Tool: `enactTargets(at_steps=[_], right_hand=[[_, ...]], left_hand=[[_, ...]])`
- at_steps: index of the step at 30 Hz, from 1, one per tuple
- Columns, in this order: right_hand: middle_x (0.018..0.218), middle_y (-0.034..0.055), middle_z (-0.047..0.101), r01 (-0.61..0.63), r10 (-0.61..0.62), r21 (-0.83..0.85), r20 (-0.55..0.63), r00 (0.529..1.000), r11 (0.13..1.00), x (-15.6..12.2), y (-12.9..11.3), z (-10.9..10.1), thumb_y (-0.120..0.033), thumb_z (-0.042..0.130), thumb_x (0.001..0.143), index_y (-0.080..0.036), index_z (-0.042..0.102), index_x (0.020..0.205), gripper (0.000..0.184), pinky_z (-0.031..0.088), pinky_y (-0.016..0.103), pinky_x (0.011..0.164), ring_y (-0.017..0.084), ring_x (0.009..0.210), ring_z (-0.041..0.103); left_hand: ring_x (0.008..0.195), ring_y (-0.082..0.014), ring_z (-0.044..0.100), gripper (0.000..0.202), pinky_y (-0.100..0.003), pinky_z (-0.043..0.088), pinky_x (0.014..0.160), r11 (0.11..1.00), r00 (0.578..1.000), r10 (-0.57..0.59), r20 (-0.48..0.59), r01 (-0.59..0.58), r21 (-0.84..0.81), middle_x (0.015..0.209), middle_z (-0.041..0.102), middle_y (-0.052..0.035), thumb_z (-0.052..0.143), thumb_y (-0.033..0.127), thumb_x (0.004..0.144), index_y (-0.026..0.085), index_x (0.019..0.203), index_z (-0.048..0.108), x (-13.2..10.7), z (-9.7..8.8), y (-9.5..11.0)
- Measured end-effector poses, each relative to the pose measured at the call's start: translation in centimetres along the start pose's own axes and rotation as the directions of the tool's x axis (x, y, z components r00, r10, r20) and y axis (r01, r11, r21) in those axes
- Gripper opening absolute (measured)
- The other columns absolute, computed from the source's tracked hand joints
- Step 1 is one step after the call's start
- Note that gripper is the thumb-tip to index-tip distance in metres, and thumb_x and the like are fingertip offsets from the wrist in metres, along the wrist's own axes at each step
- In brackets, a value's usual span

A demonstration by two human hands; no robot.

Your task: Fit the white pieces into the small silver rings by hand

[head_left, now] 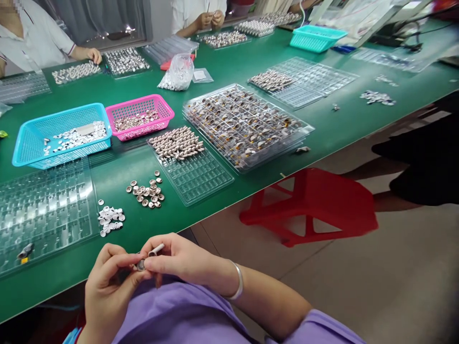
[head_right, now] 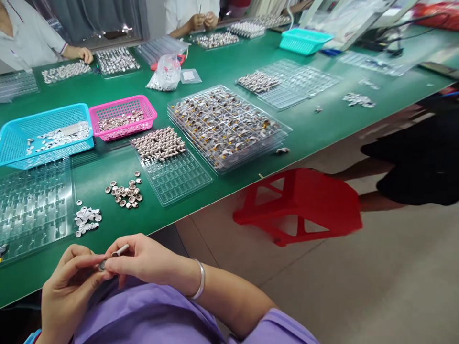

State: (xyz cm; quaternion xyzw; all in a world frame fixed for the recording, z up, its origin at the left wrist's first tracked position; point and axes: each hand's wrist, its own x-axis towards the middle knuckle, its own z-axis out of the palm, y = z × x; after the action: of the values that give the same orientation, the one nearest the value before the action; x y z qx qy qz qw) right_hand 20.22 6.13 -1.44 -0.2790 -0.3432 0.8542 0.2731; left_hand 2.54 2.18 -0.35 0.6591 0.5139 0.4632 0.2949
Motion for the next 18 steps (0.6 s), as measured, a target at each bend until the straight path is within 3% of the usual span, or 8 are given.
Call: enactTargets(at_steps=[6,10,13,18], right_hand=[[0.054,-0.0061,0.060,-0.054,0.058,0.130,-0.025,0.998,0.990,0.1,0.5,0.5,-0.039,0.086,0.058,-0.013,0.062,0.075,0.039,0.039,0.020,0.052,0.006,0.049,0.052],[0.051,-0.0056,0.060,-0.079,0.085,0.239,-0.016,0.996,0.968,0.2,1.1,0.7,-0.034,0.088,0.054,-0.014,0.060,0.069,0.037,0.037,0.021,0.049,0.006,0.044,0.051],[0.054,-0.0042,0.062,-0.101,0.114,0.286,-0.029,0.993,0.953,0.1,1.3,0.8,-0.034,0.089,0.054,-0.014,0.059,0.069,0.040,0.038,0.022,0.050,0.007,0.045,0.052],[0.064,-0.0024,0.067,-0.073,0.079,0.300,-0.010,0.997,0.951,-0.1,1.5,0.9,-0.041,0.089,0.058,-0.013,0.063,0.080,0.044,0.046,0.026,0.059,0.008,0.051,0.058]], left_hand=[[0.058,-0.0101,0.058,0.012,-0.018,0.049,0.047,0.988,0.993,0.111,0.041,-0.115,0.103,0.072,0.057,0.0025,0.080,0.023,0.076,0.024,0.087,0.075,-0.1,-0.3,0.2],[0.056,-0.0107,0.059,0.006,-0.019,0.049,0.047,0.978,0.987,0.152,0.055,-0.158,0.138,0.069,0.059,0.0023,0.079,0.021,0.075,0.023,0.078,0.074,0.0,-0.4,0.3],[0.055,-0.0111,0.059,0.008,-0.019,0.049,0.046,0.987,0.992,0.117,0.046,-0.121,0.101,0.067,0.059,0.0020,0.082,0.025,0.073,0.024,0.079,0.076,0.1,-0.5,0.3],[0.057,-0.0113,0.058,0.016,-0.019,0.049,0.047,0.993,0.998,-0.068,-0.011,0.067,-0.093,0.067,0.058,0.0012,0.084,0.033,0.070,0.026,0.084,0.080,-0.2,-0.6,-0.2]])
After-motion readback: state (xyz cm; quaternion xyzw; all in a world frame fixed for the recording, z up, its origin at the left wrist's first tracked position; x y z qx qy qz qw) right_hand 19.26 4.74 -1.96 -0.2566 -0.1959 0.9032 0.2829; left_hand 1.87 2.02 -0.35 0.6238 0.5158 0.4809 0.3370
